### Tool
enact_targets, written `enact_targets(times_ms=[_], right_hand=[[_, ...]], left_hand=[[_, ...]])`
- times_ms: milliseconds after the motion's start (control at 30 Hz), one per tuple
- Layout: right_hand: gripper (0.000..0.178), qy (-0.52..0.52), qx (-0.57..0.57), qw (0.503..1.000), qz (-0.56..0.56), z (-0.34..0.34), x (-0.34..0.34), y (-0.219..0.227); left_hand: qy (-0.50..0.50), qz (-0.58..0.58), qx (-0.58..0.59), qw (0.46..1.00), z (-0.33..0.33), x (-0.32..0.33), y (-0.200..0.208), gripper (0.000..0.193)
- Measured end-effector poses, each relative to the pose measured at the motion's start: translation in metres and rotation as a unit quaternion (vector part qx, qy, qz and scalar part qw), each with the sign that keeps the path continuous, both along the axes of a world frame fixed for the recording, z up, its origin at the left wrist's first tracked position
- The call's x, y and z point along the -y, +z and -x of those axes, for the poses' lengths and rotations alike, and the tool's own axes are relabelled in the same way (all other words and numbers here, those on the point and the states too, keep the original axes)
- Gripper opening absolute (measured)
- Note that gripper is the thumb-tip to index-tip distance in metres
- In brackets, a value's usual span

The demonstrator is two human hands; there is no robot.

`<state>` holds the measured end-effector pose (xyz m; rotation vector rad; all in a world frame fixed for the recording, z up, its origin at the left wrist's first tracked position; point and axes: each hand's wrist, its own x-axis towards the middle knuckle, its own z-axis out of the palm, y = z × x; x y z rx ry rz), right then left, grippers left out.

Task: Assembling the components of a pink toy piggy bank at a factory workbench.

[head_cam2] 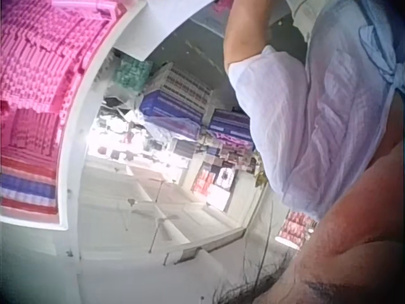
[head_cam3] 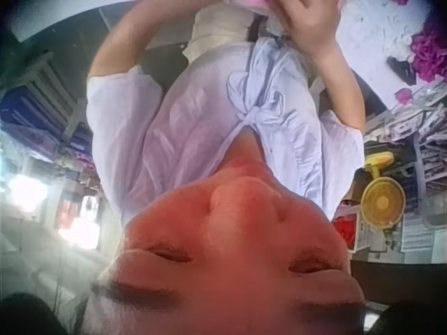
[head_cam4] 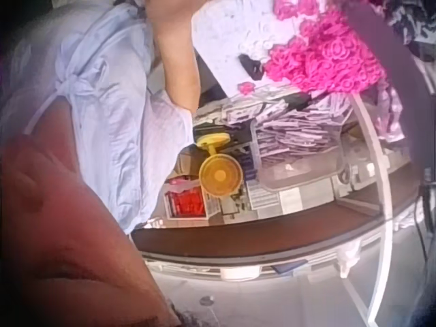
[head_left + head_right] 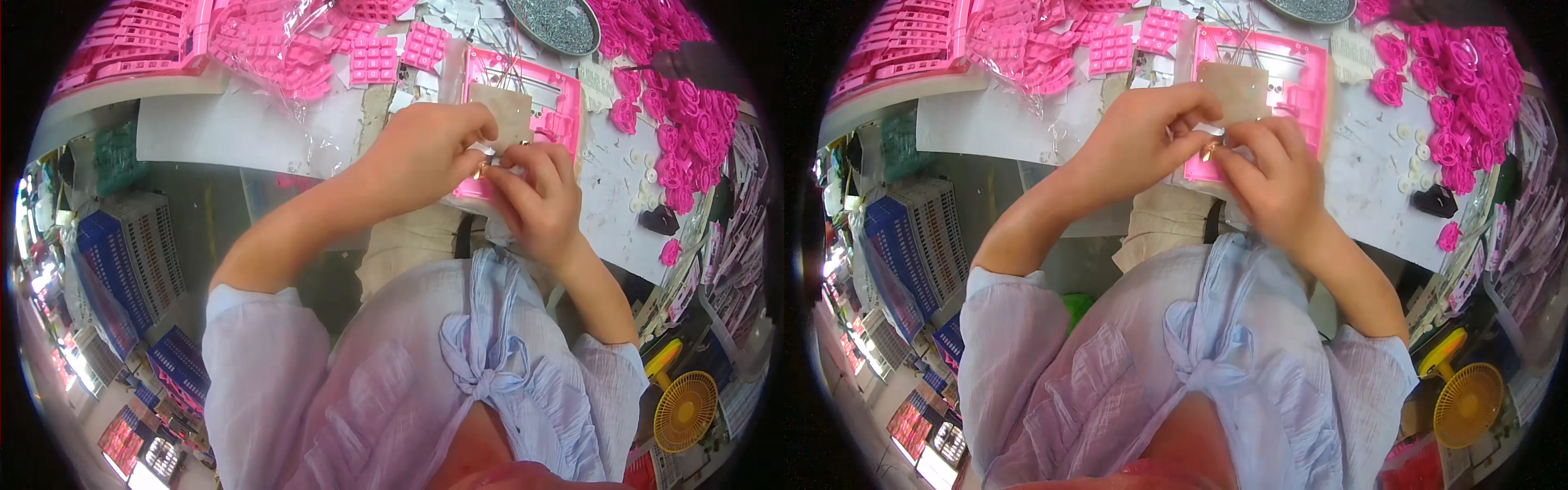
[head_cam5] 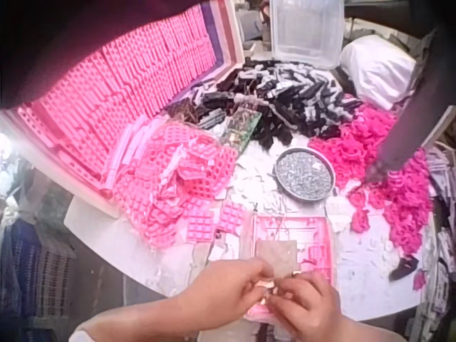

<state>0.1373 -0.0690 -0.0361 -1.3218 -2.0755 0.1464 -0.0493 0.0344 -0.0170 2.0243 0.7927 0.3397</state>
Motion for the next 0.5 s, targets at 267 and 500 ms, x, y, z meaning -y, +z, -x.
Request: enact_targets(times_ms=[267,500], right_hand=[[0.026,-0.003,0.048,0.999,-0.009,0.002,-0.004,-0.003],[0.028,-0.003,0.091,0.99,0.107,0.002,0.002,0.019]], left_hand=[[-0.031,-0.187,0.057,0.98,0.005,0.019,-0.024,0.019],[-0.011,-0.222,0.056,0.973,0.007,0.025,-0.035,0.022]])
